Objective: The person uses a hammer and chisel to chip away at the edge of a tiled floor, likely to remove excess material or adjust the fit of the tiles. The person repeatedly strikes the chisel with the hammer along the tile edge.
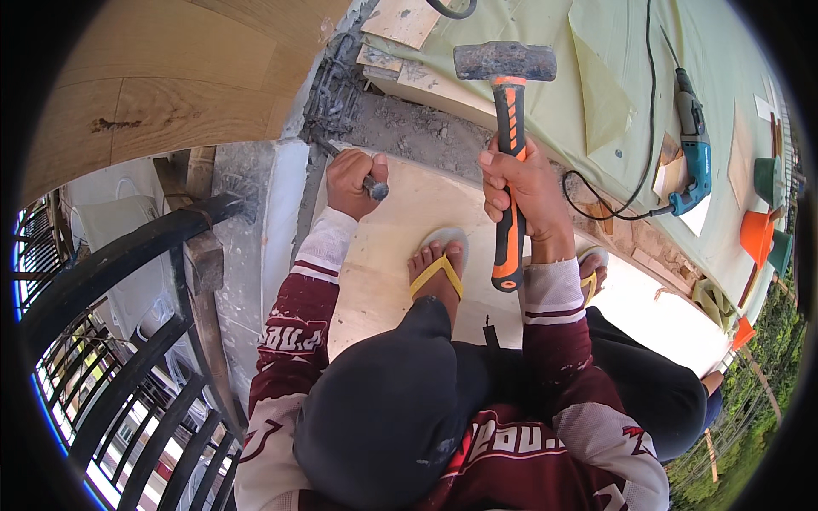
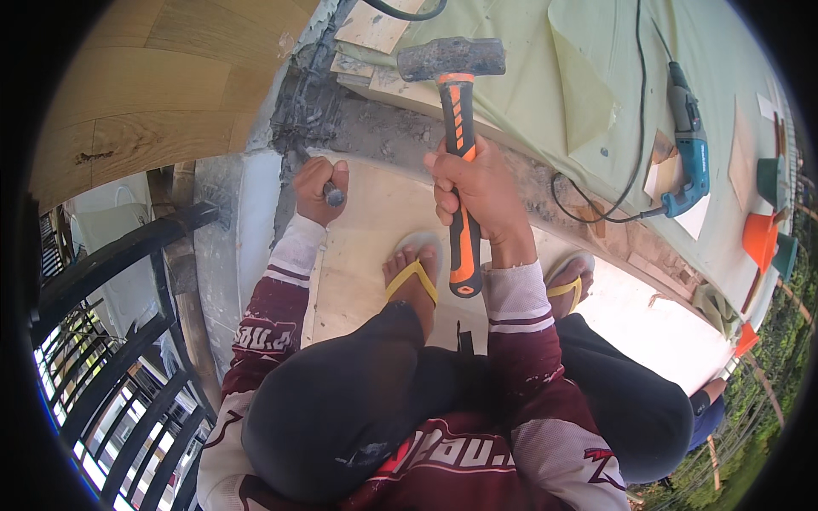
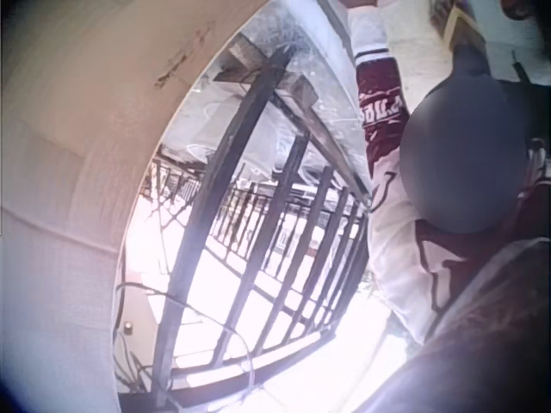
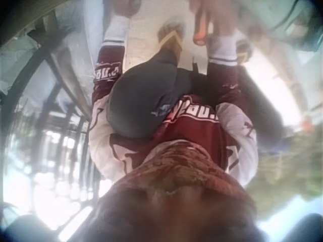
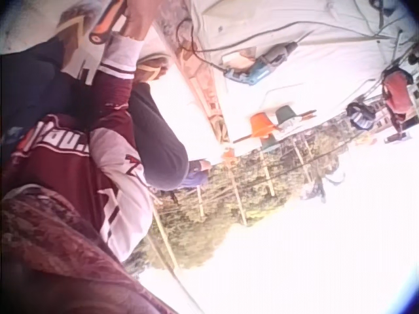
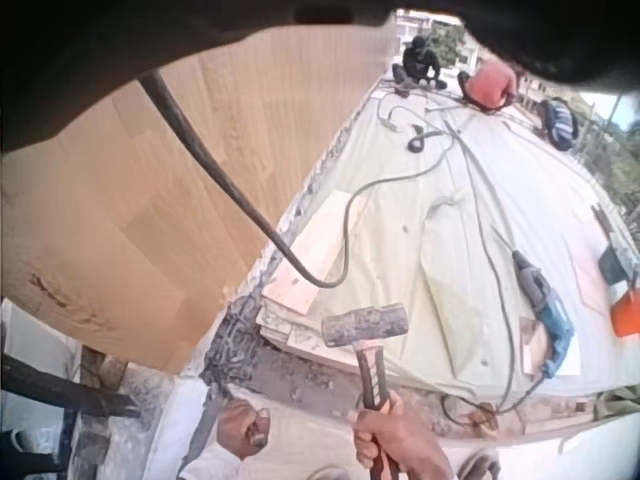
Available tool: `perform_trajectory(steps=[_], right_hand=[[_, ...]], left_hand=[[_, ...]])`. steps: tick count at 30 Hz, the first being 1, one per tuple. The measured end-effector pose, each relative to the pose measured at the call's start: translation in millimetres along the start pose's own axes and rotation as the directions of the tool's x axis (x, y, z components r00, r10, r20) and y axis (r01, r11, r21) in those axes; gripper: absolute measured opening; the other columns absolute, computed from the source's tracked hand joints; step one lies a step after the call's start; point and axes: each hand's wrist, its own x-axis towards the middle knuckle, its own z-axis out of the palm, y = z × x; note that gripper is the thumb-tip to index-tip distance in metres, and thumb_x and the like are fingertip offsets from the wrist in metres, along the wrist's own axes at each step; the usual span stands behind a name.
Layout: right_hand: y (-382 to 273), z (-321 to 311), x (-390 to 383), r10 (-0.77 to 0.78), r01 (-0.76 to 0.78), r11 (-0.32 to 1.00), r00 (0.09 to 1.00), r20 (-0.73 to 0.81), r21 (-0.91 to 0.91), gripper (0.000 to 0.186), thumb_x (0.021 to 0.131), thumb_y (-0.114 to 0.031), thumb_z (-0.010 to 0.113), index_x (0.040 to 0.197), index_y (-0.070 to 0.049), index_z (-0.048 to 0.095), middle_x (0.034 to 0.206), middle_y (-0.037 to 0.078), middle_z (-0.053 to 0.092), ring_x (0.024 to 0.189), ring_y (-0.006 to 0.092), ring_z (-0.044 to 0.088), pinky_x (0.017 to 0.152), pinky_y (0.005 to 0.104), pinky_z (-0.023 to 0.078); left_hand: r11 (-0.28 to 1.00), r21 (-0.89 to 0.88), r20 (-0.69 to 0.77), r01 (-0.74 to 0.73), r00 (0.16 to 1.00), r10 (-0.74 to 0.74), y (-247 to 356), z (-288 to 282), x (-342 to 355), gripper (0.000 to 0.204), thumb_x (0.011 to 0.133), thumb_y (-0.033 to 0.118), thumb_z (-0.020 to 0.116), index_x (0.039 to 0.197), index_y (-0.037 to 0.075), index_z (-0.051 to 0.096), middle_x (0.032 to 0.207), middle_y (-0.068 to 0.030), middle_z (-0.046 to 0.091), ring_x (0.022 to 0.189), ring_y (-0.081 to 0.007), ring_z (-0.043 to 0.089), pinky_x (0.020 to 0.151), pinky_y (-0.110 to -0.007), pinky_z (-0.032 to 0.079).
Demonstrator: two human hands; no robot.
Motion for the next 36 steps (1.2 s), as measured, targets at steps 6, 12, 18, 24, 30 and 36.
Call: perform_trajectory(steps=[6,12,18,24,30,36], right_hand=[[13,-14,-5,-0.014,0.015,1.000,0.998,-0.069,0.015,0.018,0.087,-0.005,0.065,0.088,-0.006,0.047,0.063,0.000,0.047,0.042,0.0080,0.047,0.034,0.0254,0.041],[-1,-31,-9,-0.048,0.046,0.999,0.993,-0.111,-0.021,0.017,0.088,-0.006,0.065,0.088,-0.007,0.047,0.065,0.000,0.048,0.042,0.0079,0.046,0.035,0.0261,0.042],[0,-42,-6,-0.041,0.046,0.998,0.994,-0.104,0.046,0.018,0.088,-0.006,0.064,0.088,-0.007,0.047,0.065,0.000,0.048,0.042,0.0079,0.046,0.035,0.0262,0.042],[2,-45,2,0.015,-0.009,0.998,0.995,-0.095,0.062,0.018,0.087,-0.006,0.065,0.087,-0.007,0.047,0.064,0.000,0.048,0.042,0.0081,0.046,0.036,0.0270,0.042],[0,-56,16,0.043,-0.041,0.998,0.998,-0.042,0.038,0.019,0.085,-0.005,0.067,0.087,-0.006,0.048,0.064,0.000,0.048,0.043,0.0081,0.048,0.036,0.0271,0.043],[1,-75,31,0.047,-0.040,0.990,0.998,-0.050,0.136,0.018,0.086,-0.005,0.066,0.086,-0.007,0.047,0.064,0.000,0.048,0.042,0.0083,0.048,0.036,0.0270,0.043]], left_hand=[[0.992,-0.055,0.083,-0.112,0.990,0.116,34,22,24,0.035,0.085,0.005,0.068,0.061,0.004,0.043,0.054,-0.0115,0.043,0.047,-0.0314,0.042,0.048,-0.042,0.034],[1.000,-0.010,0.095,-0.007,0.995,0.008,8,20,14,0.036,0.086,0.006,0.070,0.061,0.004,0.044,0.056,-0.0119,0.045,0.052,-0.0314,0.045,0.054,-0.041,0.038],[0.988,-0.011,-0.109,0.155,0.982,-0.155,-33,9,-2,0.035,0.089,0.003,0.068,0.064,0.000,0.044,0.060,-0.0139,0.045,0.056,-0.0311,0.045,0.067,-0.035,0.048],[0.960,0.116,-0.018,0.254,0.967,-0.254,-15,29,15,0.036,0.087,0.003,0.068,0.062,0.001,0.041,0.059,-0.0129,0.045,0.055,-0.0315,0.045,0.058,-0.038,0.041],[0.997,0.063,0.255,-0.041,0.967,0.024,35,36,17,0.034,0.086,0.002,0.066,0.061,0.004,0.042,0.057,-0.0118,0.043,0.054,-0.0325,0.045,0.058,-0.041,0.038],[0.986,0.153,0.440,-0.061,0.898,-0.013,18,57,26,0.025,0.083,0.009,0.069,0.063,0.007,0.055,0.064,-0.0116,0.060,0.062,-0.0335,0.059,0.066,-0.044,0.047]])
